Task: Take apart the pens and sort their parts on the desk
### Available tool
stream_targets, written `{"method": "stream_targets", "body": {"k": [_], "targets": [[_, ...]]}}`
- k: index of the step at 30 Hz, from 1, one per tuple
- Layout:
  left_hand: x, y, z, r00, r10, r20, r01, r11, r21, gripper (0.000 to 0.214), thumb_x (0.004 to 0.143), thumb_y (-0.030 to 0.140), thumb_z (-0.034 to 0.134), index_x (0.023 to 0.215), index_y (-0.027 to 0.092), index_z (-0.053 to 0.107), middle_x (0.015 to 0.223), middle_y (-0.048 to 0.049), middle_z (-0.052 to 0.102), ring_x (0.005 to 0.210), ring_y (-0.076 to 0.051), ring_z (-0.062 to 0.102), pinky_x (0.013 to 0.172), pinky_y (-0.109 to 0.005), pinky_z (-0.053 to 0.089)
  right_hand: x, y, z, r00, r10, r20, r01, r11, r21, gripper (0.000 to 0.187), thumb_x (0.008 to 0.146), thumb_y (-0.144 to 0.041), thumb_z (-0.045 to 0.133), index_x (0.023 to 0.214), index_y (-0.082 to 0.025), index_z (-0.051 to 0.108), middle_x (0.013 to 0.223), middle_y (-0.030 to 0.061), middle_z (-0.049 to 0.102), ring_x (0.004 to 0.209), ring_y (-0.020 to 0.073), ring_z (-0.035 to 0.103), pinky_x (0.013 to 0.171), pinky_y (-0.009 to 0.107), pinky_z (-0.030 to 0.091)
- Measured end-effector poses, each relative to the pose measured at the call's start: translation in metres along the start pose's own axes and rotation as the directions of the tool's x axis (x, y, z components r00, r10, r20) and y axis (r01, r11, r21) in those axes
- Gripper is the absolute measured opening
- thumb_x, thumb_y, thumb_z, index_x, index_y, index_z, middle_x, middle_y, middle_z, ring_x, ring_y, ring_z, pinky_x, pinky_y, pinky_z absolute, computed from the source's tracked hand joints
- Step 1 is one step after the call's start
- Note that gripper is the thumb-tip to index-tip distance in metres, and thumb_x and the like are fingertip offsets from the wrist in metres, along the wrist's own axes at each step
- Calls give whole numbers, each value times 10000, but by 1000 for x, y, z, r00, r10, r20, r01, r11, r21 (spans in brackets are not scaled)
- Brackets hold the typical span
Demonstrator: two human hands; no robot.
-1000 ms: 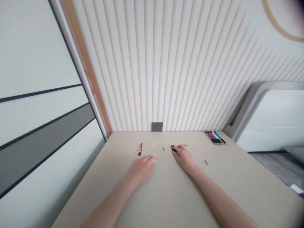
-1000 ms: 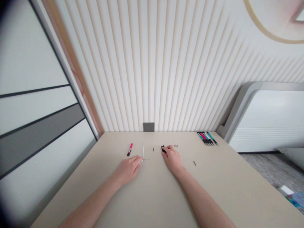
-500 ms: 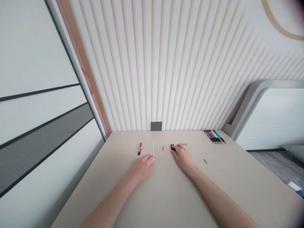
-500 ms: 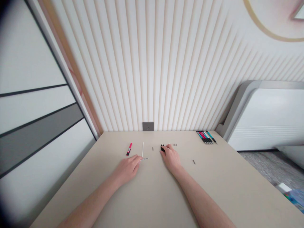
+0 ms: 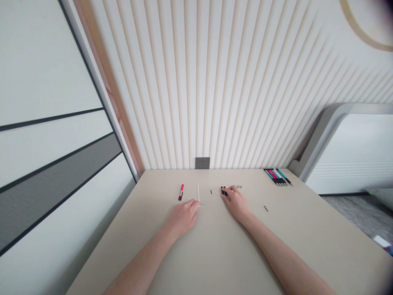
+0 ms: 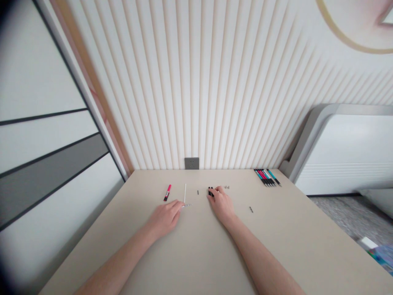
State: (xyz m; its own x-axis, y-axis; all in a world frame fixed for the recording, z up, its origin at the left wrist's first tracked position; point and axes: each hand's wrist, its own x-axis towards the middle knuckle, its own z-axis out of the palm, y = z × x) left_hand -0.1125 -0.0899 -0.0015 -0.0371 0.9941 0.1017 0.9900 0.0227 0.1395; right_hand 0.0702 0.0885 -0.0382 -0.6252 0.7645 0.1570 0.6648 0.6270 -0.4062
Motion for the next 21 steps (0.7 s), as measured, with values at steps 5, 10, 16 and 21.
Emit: {"method": "stream_targets", "body": {"k": [5, 10, 16, 21], "targets": [[0, -1, 1, 1000, 1, -4, -1, 1000, -10, 268, 952, 166, 346, 1116, 233, 547, 1032, -50, 643, 919, -213, 642, 766, -311, 485, 0, 1, 0, 1000, -4, 12, 4, 1000, -5, 314, 967, -354, 452, 1194, -259, 646, 1148, 66, 584, 907, 171, 627, 780, 254, 434], [0, -1, 2, 1000, 2, -4, -2, 1000, -7, 273, 958, 170, 328, 1103, 221, 554, 1023, -54, 646, 915, -214, 644, 767, -313, 488, 0, 1, 0, 1000, -5, 3, 5, 1000, -16, 311, 968, -335, 448, 1192, -248, 644, 1154, 66, 589, 902, 169, 627, 779, 254, 434], [1, -1, 2, 1000, 19, -2, -19, 1000, -6, 277, 961, 177, 325, 1116, 219, 551, 1026, -53, 647, 917, -219, 646, 769, -321, 493, 1, 1, -1, 1000, -4, 6, 5, 1000, -20, 307, 967, -301, 444, 1196, -241, 639, 1158, 62, 596, 917, 165, 627, 781, 244, 427], [1, -1, 3, 1000, 11, -6, -11, 1000, 6, 268, 954, 165, 331, 1096, 222, 552, 1015, -48, 648, 917, -216, 646, 771, -317, 493, 0, 0, 0, 1000, -16, -10, 15, 999, -40, 301, 969, -296, 439, 1191, -243, 636, 1151, 64, 597, 891, 163, 634, 746, 244, 425]]}}
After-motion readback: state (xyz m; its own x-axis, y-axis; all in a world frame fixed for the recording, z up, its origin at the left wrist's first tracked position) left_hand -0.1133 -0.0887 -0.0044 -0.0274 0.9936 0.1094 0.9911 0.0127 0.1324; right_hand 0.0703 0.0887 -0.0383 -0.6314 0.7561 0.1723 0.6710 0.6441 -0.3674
